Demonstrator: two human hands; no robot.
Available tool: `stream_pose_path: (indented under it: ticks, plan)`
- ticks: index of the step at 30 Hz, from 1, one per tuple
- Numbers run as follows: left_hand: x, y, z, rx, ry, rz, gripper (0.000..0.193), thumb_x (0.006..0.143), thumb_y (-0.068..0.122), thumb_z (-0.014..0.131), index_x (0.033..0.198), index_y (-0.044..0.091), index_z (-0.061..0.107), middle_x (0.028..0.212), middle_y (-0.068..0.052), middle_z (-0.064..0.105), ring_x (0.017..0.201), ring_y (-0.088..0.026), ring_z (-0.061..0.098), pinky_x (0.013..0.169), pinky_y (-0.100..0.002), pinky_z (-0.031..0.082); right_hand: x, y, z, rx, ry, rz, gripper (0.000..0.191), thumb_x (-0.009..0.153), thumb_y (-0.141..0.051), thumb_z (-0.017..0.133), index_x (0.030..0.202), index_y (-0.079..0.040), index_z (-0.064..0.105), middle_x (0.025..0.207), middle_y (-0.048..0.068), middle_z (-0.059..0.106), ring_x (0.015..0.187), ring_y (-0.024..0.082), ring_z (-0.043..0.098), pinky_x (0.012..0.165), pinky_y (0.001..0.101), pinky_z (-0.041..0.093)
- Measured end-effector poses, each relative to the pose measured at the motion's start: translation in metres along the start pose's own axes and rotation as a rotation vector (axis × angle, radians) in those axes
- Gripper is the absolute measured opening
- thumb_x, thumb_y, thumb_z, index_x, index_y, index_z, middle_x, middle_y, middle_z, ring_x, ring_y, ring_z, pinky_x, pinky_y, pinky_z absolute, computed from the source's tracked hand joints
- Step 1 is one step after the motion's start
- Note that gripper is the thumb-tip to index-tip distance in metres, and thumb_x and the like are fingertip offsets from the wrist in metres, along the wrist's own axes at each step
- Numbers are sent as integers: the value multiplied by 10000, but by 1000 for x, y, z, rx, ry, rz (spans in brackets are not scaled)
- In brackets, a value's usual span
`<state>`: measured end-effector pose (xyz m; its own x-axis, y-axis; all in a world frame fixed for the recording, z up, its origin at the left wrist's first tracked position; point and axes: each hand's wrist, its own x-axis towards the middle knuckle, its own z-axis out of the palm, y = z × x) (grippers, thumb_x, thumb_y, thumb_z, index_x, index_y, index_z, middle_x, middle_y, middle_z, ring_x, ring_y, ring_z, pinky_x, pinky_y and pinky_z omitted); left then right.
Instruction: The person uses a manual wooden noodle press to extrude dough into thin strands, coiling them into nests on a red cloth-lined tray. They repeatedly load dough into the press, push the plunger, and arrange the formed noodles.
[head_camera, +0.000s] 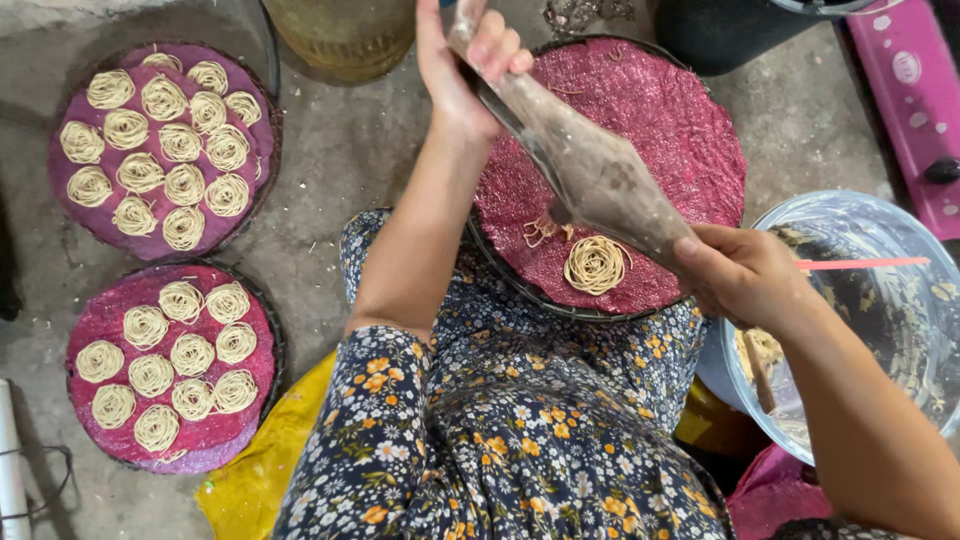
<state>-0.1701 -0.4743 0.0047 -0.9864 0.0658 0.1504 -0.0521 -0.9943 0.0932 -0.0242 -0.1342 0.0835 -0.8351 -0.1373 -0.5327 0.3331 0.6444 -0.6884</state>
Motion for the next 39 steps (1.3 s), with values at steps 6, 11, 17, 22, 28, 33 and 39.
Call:
stream_pose_path:
  ticks: [6, 11, 17, 22, 28, 33, 39]
  plan:
    - [-31, 16, 42, 80, -89, -50, 603, 932, 685, 381, 984, 148, 651, 496, 34, 373, 428, -135, 346, 550, -326, 389, -19, 4, 8, 31, -128, -135, 419, 974, -322, 589, 1203, -3, 736, 633, 36, 622, 495, 107, 563, 435, 282, 451]
    - [-29, -1, 47, 21, -159, -47, 560, 1008, 659, 358, 873, 163, 579, 522, 22, 358, 415, -136, 348, 543, -322, 369, -36, -4, -11, -161, 52, -278, 426, 975, -305, 614, 1274, -18, 710, 711, 45, 682, 622, 95, 608, 535, 269, 489]
    - [-25, 24, 55, 67, -236, -11, 584, 1028, 665, 343, 819, 159, 545, 540, 20, 352, 411, -138, 328, 522, -322, 337, -26, -12, 7, -168, 73, -261, 444, 939, -325, 635, 1294, -69, 710, 686, 53, 694, 599, 107, 616, 544, 293, 515]
    - [-53, 16, 50, 164, -28, 11, 729, 949, 747, 305, 1017, 124, 678, 486, 21, 338, 399, -144, 321, 514, -334, 337, -24, 5, 15, -197, 8, -158, 439, 921, -339, 636, 1298, -128, 710, 651, 66, 693, 572, 116, 618, 544, 302, 524]
    - [-47, -24, 26, 118, -79, -47, 719, 1027, 763, 279, 1074, 146, 646, 526, 20, 328, 440, -157, 315, 530, -349, 348, -30, 39, 8, -243, 70, -206, 419, 940, -346, 647, 1272, -99, 716, 696, 50, 721, 634, 105, 653, 609, 295, 537]
    - [-32, -34, 13, 86, -294, -148, 793, 1026, 763, 245, 1265, 130, 658, 632, 11, 423, 509, -121, 460, 645, -295, 446, -26, 64, 2, -200, 60, -255, 365, 926, -293, 659, 1202, -57, 706, 738, 54, 718, 687, 87, 619, 638, 283, 519]
    - [-49, -85, -42, 999, -87, -802, 990, 954, 753, 134, 1334, 12, 669, 1225, -159, 742, 1250, -259, 641, 1081, -403, 444, -15, 80, 5, 36, -24, -217, 352, 912, -280, 681, 1178, -51, 708, 755, 21, 691, 694, 65, 591, 611, 282, 496]
